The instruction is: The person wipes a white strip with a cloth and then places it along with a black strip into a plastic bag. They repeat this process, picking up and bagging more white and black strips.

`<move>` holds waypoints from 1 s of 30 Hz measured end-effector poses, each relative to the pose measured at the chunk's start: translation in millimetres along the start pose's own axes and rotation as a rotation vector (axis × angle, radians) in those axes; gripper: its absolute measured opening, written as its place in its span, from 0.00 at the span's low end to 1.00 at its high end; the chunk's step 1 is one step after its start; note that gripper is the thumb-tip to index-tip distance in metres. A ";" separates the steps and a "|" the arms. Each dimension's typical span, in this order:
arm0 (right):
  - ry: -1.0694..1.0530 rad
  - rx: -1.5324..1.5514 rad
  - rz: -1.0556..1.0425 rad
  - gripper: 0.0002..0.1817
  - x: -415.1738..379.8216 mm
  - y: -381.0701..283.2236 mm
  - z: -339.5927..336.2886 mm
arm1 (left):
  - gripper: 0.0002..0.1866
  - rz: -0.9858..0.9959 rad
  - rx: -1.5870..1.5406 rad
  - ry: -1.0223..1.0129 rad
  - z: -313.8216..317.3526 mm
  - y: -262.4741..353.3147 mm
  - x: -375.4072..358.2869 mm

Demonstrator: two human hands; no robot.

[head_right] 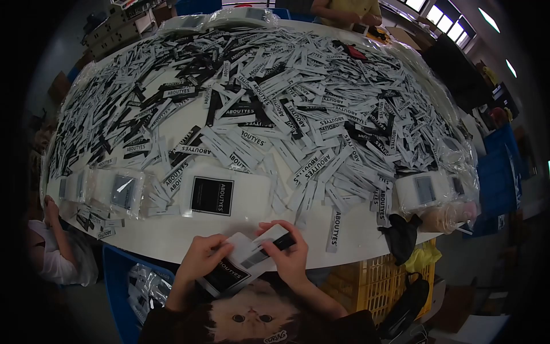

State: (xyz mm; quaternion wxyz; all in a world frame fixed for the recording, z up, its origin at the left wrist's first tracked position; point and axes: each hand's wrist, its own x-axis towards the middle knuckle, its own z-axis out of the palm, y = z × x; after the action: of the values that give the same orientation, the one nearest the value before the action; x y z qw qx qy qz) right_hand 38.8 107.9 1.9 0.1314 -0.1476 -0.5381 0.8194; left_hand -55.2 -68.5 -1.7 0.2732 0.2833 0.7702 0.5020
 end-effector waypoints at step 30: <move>-0.295 -0.146 0.192 0.08 18.5 9.5 -12.3 | 0.07 -0.069 -0.631 0.161 12.1 4.0 8.1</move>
State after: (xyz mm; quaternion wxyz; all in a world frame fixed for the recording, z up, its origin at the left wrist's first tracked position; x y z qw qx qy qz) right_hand 25.8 121.5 -13.4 -0.0387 -0.0858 -0.5929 0.7998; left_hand -51.6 -53.9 -3.2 0.3028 0.1177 0.6049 0.7271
